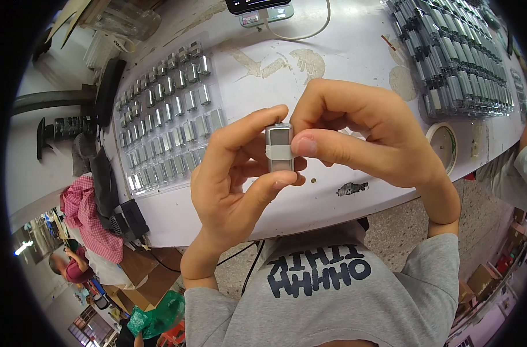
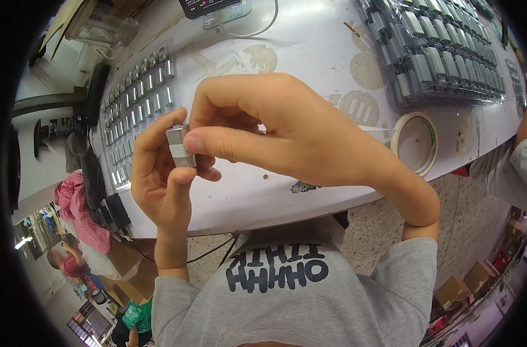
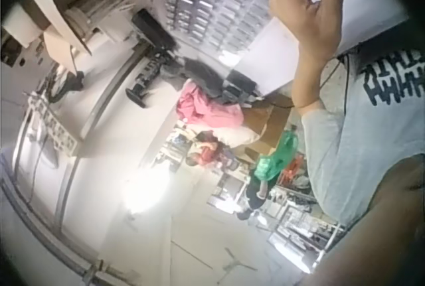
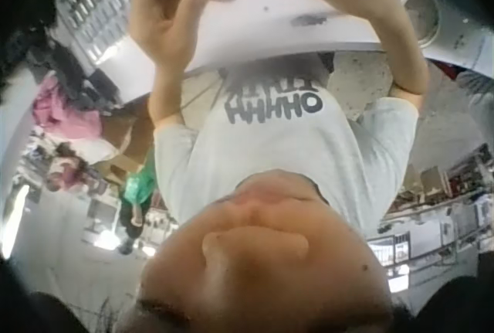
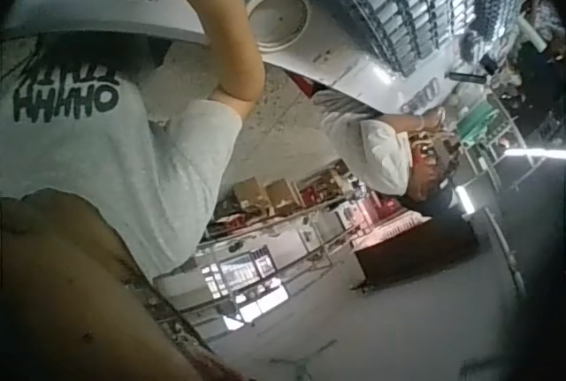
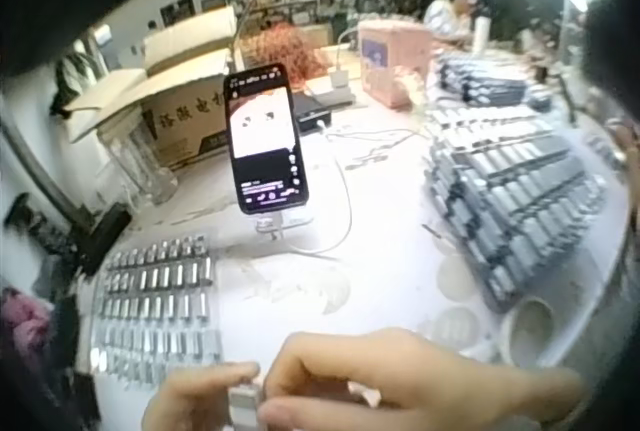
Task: The person wraps small silver cylindrical objects with clear adhesive tape. They pick up a cylinder, tear off a piece of tape, and wrap it around the cylinder's body before placing it back on the table. The process is repeated for multiple cylinders.
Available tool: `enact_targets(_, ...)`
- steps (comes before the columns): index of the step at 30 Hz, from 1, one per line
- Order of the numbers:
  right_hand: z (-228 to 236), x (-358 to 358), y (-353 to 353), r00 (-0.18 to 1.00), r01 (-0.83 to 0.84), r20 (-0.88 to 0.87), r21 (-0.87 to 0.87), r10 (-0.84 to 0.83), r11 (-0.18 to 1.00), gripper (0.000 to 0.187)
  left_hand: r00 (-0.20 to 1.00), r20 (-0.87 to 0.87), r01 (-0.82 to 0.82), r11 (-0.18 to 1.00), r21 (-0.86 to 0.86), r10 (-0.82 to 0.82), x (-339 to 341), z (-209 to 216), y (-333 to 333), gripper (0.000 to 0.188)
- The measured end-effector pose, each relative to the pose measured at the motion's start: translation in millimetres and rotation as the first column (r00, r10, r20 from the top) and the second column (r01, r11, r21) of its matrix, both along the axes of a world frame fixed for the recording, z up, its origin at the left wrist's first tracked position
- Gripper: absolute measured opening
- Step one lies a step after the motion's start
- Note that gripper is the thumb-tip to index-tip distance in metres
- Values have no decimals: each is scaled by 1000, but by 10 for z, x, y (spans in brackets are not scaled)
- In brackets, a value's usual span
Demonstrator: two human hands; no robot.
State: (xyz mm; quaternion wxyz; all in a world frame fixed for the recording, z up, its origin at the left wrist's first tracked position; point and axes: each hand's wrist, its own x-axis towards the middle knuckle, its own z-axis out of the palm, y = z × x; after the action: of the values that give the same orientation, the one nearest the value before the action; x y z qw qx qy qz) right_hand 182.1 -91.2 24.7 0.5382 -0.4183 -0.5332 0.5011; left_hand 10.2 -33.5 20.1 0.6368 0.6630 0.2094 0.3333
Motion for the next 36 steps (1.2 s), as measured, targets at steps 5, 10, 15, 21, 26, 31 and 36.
enact_targets(5,31,-14,-27,968,85,241,-40,-73,996,13,998,-32,49,999,8,-49,-41,-7,-30,50)
enact_targets(10,54,-24,-2,922,71,382,-20,-58,997,15,997,-38,65,989,135,-61,42,-28,-65,48)
enact_targets(15,-22,-6,5,962,83,266,-57,-65,995,16,983,-183,84,863,499,10,45,-18,35,50)
enact_targets(21,6,23,13,993,23,121,-99,-11,995,16,986,-157,26,873,488,58,13,-100,53,51)
enact_targets(26,39,143,24,993,-74,84,-148,87,986,14,992,-119,52,988,147,-35,-27,-56,34,44)
enact_targets(31,90,112,4,995,-58,75,-154,70,986,11,998,-42,41,994,101,-37,8,-39,29,43)
enact_targets(36,71,77,-12,993,-23,111,-98,34,995,12,998,34,45,999,27,-46,13,-50,-26,45)
